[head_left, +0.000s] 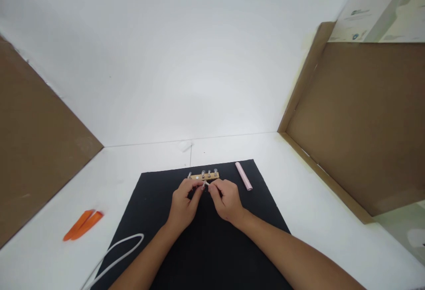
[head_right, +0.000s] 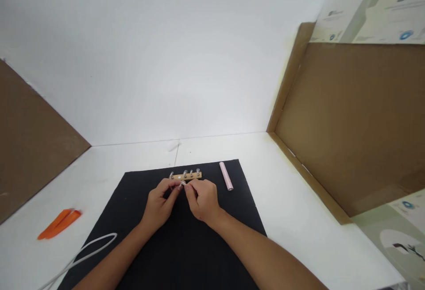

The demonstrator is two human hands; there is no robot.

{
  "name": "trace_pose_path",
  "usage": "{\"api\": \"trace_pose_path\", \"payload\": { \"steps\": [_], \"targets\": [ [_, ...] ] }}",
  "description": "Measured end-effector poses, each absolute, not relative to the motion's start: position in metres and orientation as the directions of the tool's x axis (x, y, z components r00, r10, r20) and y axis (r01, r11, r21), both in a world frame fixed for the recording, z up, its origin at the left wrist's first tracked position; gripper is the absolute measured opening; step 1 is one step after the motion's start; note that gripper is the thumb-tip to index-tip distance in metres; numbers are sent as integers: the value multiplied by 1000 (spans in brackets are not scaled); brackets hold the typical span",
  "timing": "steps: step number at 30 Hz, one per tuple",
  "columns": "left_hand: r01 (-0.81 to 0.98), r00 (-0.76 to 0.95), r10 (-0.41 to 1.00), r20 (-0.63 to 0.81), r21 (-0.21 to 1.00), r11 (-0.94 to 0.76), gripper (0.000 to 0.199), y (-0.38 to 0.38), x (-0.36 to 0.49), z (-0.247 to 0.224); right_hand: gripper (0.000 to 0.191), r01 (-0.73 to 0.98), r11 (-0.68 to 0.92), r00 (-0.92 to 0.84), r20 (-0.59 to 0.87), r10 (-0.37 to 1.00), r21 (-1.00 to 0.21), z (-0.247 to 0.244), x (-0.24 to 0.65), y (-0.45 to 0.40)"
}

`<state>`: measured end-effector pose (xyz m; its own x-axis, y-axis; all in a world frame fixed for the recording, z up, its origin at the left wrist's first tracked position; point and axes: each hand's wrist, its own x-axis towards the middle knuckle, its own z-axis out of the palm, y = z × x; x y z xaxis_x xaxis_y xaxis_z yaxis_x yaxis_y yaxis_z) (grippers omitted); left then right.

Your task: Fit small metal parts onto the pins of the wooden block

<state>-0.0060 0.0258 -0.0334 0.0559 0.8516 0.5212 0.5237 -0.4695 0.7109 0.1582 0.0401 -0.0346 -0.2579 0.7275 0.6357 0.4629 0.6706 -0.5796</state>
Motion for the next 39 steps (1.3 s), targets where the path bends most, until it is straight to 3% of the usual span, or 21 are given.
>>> {"api": "trace_pose_path", "payload": {
  "steps": [5, 16, 24, 33, 39],
  "targets": [
    [527, 55, 849, 525, 707, -471, 13, 26, -6, -35, 31, 434, 764, -366, 680, 635, -479, -38, 158, 40],
    [538, 81, 830, 552, 676, -503, 11, 24, -5, -33, 33, 493, 646, -210, 641, 738, -583, -36, 159, 41],
    [534, 88, 827, 555, 675, -509, 14, 25, -5, -33, 33, 430, 771, -367, 689, 625, -470, -38, 160, 40],
    [548, 120, 822, 556, 654, -522, 13, 24, -5, -32, 33, 452, 651, -214, 635, 743, -609, -35, 159, 41],
    [544, 103, 829, 550, 667, -510, 13, 25, -5, -33, 33, 439, 727, -320, 664, 675, -528, -36, 160, 40]
  ]
}}
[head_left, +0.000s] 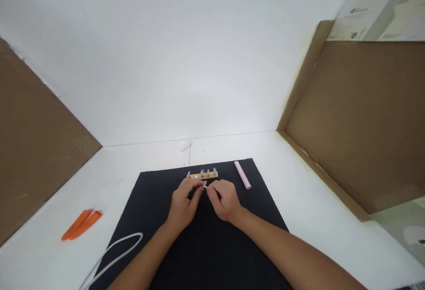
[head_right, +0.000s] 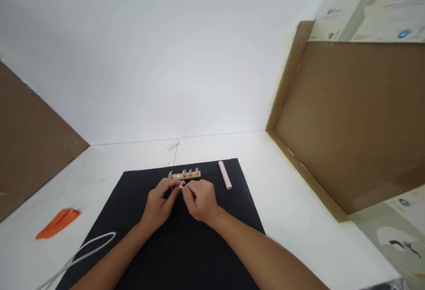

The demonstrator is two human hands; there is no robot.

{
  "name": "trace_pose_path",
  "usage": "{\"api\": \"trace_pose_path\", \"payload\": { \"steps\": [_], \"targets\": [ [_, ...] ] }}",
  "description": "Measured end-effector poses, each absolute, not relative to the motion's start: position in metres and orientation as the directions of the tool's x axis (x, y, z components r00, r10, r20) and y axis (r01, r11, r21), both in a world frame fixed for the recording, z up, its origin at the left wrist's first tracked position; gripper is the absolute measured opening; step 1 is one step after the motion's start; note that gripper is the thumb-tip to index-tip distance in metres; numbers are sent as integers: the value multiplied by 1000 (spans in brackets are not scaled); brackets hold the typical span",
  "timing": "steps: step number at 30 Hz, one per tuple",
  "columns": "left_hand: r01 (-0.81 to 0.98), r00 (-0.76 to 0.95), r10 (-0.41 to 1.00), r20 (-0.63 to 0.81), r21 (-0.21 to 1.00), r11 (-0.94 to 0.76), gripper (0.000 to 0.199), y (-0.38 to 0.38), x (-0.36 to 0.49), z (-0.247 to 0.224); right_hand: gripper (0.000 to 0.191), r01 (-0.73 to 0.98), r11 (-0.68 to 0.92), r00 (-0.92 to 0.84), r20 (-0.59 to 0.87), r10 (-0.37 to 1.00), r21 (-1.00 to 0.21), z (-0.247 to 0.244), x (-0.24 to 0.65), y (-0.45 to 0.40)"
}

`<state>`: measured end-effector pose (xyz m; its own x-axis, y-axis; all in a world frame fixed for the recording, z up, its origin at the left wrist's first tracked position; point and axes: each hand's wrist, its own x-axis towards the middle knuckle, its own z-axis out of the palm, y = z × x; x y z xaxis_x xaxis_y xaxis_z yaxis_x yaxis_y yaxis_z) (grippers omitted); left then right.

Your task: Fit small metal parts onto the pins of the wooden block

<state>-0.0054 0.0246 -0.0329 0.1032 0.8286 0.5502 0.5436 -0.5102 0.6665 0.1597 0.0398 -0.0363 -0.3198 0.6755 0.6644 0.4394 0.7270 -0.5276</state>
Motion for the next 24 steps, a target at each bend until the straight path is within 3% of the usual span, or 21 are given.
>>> {"api": "trace_pose_path", "payload": {
  "steps": [4, 12, 20, 24],
  "targets": [
    [542, 106, 821, 561, 659, -521, 14, 25, -5, -33, 32, 432, 762, -359, 683, 636, -482, -37, 159, 40],
    [569, 96, 833, 544, 657, -495, 13, 24, -5, -32, 34, 520, 640, -172, 665, 727, -565, -35, 158, 41],
    [558, 93, 828, 553, 660, -504, 14, 25, -5, -33, 32, 459, 743, -314, 693, 648, -487, -36, 159, 39],
    [554, 101, 829, 549, 662, -506, 14, 24, -4, -31, 32, 469, 725, -286, 690, 665, -504, -35, 159, 39]
  ]
}}
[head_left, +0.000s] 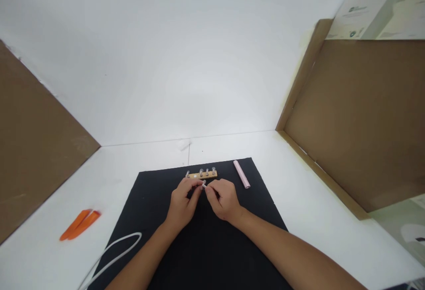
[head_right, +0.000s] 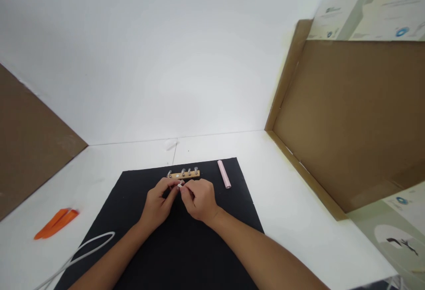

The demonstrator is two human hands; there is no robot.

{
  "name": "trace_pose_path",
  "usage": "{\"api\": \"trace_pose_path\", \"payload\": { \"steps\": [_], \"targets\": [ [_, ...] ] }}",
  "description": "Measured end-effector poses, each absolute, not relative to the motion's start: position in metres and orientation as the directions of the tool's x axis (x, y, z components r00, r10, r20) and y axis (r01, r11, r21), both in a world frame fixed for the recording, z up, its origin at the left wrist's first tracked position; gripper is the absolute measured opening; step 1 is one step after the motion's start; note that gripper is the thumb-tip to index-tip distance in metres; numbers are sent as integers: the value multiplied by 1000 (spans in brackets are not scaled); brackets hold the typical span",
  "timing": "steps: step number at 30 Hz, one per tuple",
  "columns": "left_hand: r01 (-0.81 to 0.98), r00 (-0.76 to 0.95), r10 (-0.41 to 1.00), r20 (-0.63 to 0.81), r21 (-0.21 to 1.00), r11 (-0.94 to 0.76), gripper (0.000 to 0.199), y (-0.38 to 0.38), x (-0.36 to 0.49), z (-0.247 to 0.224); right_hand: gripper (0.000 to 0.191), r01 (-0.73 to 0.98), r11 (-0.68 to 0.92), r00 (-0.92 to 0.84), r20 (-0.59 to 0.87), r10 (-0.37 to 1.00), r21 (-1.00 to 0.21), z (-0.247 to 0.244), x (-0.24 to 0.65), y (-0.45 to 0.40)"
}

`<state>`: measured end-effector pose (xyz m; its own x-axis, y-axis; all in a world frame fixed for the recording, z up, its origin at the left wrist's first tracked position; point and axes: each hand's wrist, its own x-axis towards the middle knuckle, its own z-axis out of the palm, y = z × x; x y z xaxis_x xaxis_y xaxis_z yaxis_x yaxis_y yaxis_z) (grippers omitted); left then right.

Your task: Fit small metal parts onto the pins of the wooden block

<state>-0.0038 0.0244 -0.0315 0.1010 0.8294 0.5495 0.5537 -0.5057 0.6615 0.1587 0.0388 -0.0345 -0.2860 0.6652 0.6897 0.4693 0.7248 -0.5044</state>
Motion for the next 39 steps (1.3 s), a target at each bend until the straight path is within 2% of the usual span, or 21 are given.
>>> {"api": "trace_pose_path", "payload": {
  "steps": [8, 20, 33, 39],
  "targets": [
    [565, 96, 833, 544, 660, -496, 13, 25, -4, -32, 34, 522, 641, -168, 669, 724, -563, -34, 158, 41],
    [551, 95, 829, 550, 665, -504, 15, 25, -5, -33, 32, 442, 754, -319, 701, 638, -486, -35, 159, 39],
    [555, 105, 832, 545, 662, -504, 12, 25, -5, -34, 34, 509, 666, -192, 683, 705, -545, -34, 157, 40],
    [555, 98, 836, 541, 667, -497, 13, 26, -5, -35, 34, 490, 706, -257, 689, 678, -512, -36, 158, 40]
  ]
}}
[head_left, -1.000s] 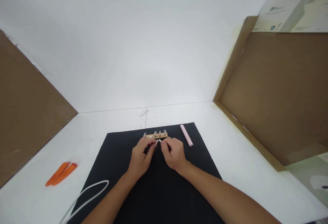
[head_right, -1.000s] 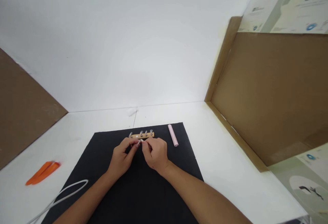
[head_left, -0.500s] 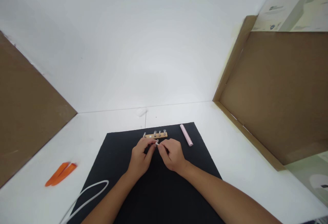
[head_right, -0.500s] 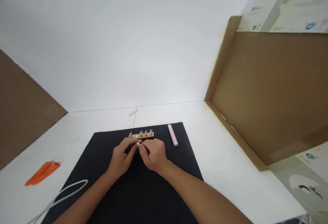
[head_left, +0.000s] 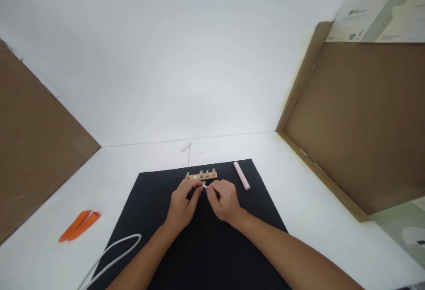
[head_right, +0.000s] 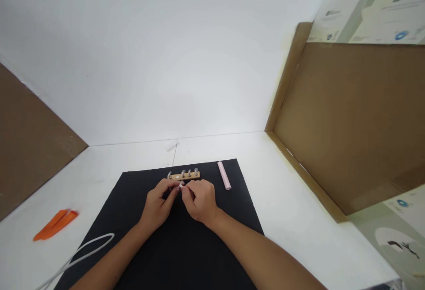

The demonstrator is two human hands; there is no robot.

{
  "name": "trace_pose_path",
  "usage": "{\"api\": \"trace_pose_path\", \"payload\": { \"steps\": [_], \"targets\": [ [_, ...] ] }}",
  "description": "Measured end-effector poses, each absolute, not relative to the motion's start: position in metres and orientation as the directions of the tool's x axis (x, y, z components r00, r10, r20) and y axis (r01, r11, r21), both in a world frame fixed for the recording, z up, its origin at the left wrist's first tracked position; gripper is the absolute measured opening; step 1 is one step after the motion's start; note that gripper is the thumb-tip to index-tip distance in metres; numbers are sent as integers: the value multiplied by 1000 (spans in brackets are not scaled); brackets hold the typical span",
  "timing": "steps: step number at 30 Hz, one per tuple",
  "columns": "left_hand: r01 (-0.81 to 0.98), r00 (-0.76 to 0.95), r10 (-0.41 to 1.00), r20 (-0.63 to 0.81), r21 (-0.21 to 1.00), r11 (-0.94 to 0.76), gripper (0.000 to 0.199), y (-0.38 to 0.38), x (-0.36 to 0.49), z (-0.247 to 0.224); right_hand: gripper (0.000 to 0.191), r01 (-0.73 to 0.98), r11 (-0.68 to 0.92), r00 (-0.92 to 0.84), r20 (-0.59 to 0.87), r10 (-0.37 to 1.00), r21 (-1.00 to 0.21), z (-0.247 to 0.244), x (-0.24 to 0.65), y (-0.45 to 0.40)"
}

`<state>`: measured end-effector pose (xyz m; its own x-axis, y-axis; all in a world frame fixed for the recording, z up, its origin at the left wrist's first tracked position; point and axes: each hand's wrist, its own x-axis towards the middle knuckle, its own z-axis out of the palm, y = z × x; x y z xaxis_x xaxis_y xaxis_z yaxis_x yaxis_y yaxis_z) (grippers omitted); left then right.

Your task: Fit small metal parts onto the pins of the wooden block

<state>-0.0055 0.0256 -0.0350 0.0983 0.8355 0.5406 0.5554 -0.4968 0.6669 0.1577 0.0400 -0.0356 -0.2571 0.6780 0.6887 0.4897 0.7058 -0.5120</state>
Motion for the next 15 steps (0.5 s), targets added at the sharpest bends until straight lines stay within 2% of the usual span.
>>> {"api": "trace_pose_path", "payload": {
  "steps": [6, 15],
  "targets": [
    [551, 99, 833, 544, 667, -501, 14, 27, -6, -36, 32, 445, 760, -305, 718, 625, -473, -37, 158, 40],
    [553, 98, 836, 540, 669, -497, 11, 25, -6, -36, 32, 470, 684, -218, 677, 703, -558, -36, 157, 40]
  ]
}}
